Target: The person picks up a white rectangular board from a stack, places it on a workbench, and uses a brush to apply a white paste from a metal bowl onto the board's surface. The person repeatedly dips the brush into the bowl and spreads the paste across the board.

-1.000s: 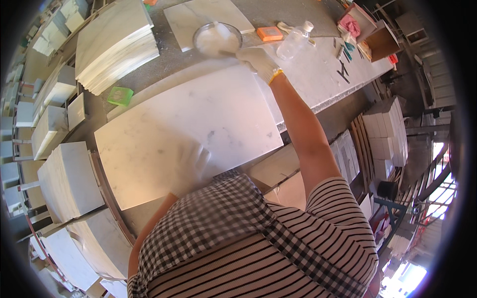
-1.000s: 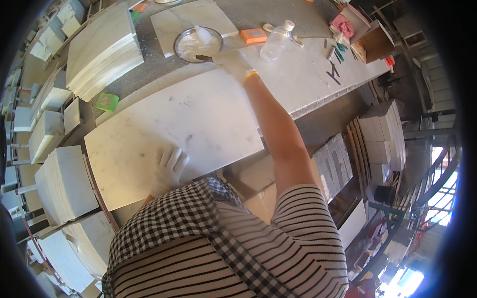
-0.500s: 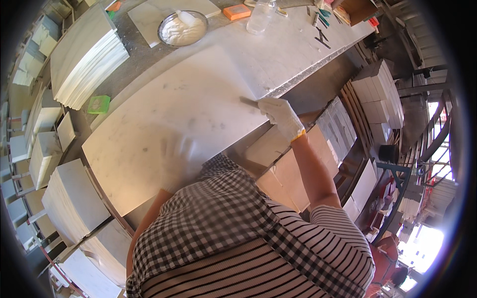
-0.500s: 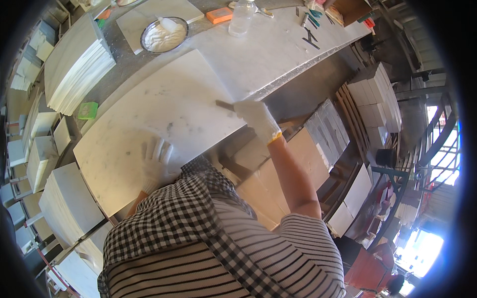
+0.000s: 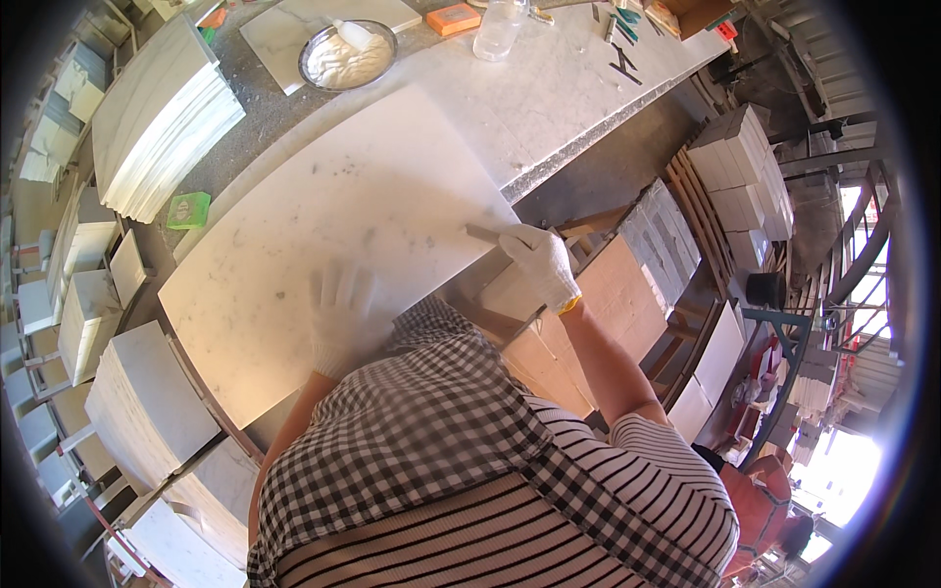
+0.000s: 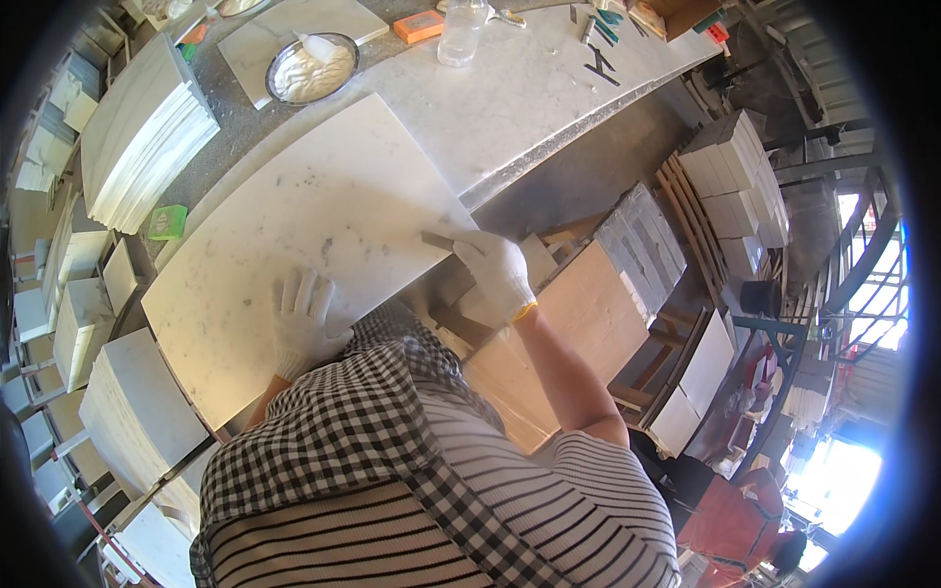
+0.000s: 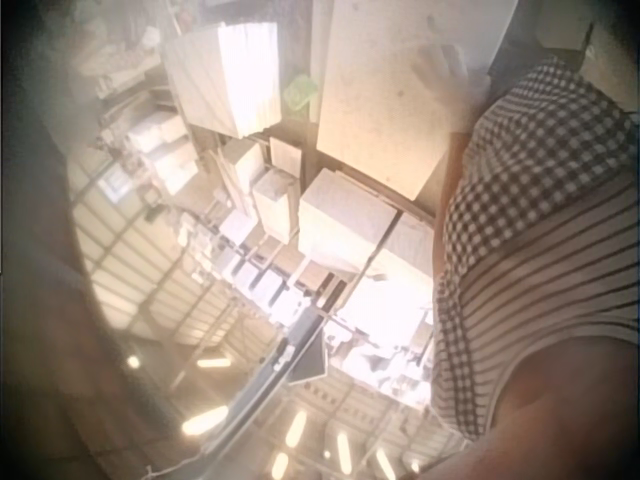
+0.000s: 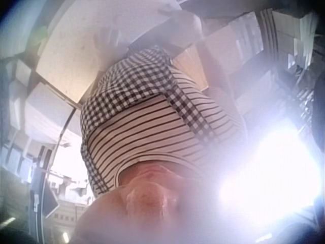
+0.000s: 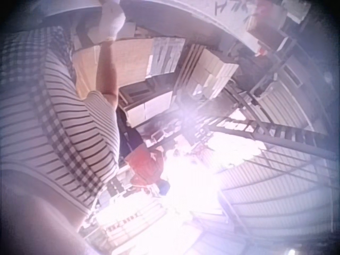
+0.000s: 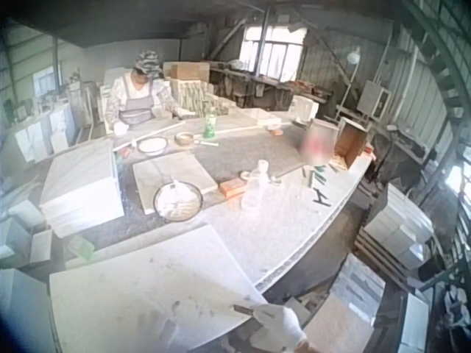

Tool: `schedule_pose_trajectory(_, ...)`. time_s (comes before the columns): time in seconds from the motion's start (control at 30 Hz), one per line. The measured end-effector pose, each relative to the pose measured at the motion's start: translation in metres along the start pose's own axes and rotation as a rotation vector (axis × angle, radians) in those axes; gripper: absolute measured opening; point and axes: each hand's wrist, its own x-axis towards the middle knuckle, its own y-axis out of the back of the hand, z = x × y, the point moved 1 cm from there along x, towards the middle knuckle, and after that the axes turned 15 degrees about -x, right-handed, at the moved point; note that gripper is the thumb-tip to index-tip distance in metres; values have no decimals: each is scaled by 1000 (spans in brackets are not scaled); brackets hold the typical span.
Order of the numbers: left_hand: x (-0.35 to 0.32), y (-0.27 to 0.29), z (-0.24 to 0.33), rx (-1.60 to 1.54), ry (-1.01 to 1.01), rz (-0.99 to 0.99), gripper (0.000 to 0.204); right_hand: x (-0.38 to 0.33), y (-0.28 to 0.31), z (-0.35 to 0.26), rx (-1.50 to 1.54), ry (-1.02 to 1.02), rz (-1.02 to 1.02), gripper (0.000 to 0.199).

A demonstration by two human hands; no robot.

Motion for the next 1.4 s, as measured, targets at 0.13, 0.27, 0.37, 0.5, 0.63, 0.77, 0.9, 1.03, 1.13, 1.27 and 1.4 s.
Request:
schedule_pose_trajectory(0.13, 4, 4, 3, -1, -43, 34, 82, -6, -5, -6, -337, 235, 271, 14)
schedule_pose_trajectory(0.27, 8, 9, 7, 16, -77, 50, 79, -11, -12, -4, -361, 281, 390, 13)
schedule_pose_trajectory(0.37, 8, 10, 7, 8, -36, 32, 79, -12, -17, -1, -335, 270, 381, 24)
schedule_pose_trajectory(0.5, 8, 9, 7, 2, -30, 29, 80, -13, -20, -2, -563, 368, 327, 37)
schedule_pose_trajectory(0.63, 8, 10, 8, 12, -34, 21, 81, -20, -25, -14, -724, 523, 324, 47)
schedule_pose_trajectory(0.77, 7, 11, 8, 23, -104, 47, 81, -28, -24, -30, -862, 425, 161, 59)
schedule_pose_trajectory(0.9, 7, 6, 5, 2, -96, 71, 81, -25, -16, -43, -861, 399, 109, 82)
schedule_pose_trajectory(1.03, 6, 5, 5, 6, -63, 37, 82, -20, -13, -44, -967, 366, -44, 68)
schedule_pose_trajectory(1.13, 7, 13, 9, 6, -29, -24, 82, -8, -10, -39, -725, 286, -54, 54)
schedule_pose_trajectory(1.27, 5, 24, 14, -63, 53, -142, 81, 5, 3, -35, 195, 131, 21, 34)
schedule_pose_trajectory(1.4, 11, 25, 10, -82, 23, -67, 74, 7, -15, -62, 503, 193, -85, 26)
